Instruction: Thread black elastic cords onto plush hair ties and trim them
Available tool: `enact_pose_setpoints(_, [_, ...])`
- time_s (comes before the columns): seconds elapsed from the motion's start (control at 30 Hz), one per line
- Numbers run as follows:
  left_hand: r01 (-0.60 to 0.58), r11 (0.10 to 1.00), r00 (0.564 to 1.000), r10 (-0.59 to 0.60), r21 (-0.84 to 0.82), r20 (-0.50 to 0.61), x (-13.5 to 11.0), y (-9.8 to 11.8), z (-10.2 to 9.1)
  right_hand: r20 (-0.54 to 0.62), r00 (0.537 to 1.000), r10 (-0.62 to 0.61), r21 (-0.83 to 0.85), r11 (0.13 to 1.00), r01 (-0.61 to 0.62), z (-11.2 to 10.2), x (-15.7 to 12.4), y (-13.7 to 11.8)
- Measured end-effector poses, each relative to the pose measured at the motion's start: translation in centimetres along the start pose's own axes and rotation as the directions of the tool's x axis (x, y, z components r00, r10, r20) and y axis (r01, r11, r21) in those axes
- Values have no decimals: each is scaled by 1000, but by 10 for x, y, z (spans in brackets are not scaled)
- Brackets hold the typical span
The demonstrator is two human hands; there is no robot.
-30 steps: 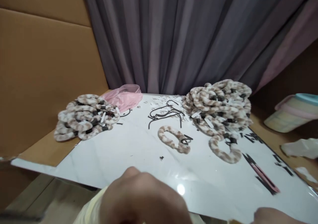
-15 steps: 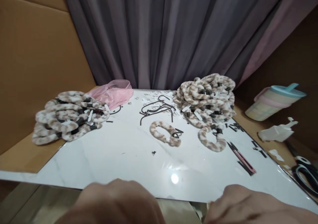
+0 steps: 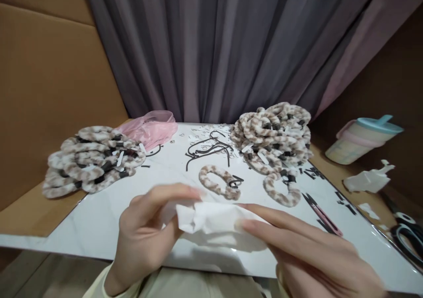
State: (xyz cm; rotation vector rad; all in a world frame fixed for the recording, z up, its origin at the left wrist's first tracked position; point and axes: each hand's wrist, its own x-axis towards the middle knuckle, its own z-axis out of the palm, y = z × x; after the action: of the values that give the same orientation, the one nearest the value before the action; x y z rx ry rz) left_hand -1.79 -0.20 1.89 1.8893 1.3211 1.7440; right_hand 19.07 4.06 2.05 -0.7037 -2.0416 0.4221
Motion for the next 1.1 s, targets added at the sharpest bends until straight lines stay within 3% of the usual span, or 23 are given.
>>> enact_pose_setpoints(0.07, [-186,981,974,177,53,144,7,-5,-4,-40,998,-54,-5,999,54,10,8,2])
enact_pose_setpoints(0.17, [-403,874,902,328,272,280,11,-10,-8,-113,985,-131,-73,990,123,29,11,8])
enact_pose_setpoints(0.27, [-536,720,840,402,442,364,9,-17,2,-161,970,-181,-183,971,151,43,10,12])
enact_pose_setpoints(0.33, [-555,681,831,429,477,354,6,-21,15,-162,972,-168,-202,970,134,49,10,12])
enact_pose_setpoints(0.4, [-444,763,896,365,470,253,1,-23,25,-138,977,-163,-188,973,136,53,10,12])
enact_pose_setpoints(0.47, [-138,922,988,104,361,110,-1,-21,28,-83,978,-192,-190,966,174,56,10,13])
enact_pose_setpoints(0.5, [67,968,994,-86,244,69,-1,-20,26,-52,975,-216,-198,959,202,58,10,14])
enact_pose_setpoints(0.53, [266,959,958,-274,96,81,0,-18,22,-25,969,-244,-207,950,234,59,10,15])
enact_pose_setpoints(0.57, [437,898,894,-427,-55,133,1,-16,18,9,965,-263,-215,942,259,62,11,17])
enact_pose_setpoints(0.63, [627,730,777,-566,-270,274,5,-14,10,74,959,-275,-206,936,284,68,12,19])
enact_pose_setpoints(0.7, [678,648,735,-604,-346,309,8,-16,6,129,957,-261,-155,948,279,74,14,18])
enact_pose_setpoints(0.83, [661,679,750,-605,-319,266,7,-26,-3,298,944,-144,83,989,124,78,14,11])
enact_pose_setpoints(0.9, [677,708,731,-613,-203,299,5,-27,-21,390,918,-66,215,976,-21,73,11,8])
enact_pose_setpoints(0.97, [672,741,673,-616,12,408,0,-23,-50,427,904,-10,309,941,-135,64,6,6])
enact_pose_setpoints(1.0, [621,772,607,-582,133,541,-4,-21,-67,426,905,11,335,927,-169,59,3,7])
enact_pose_setpoints(1.1, [471,832,332,-475,293,815,-32,-19,-105,378,921,99,312,922,-227,46,-5,13])
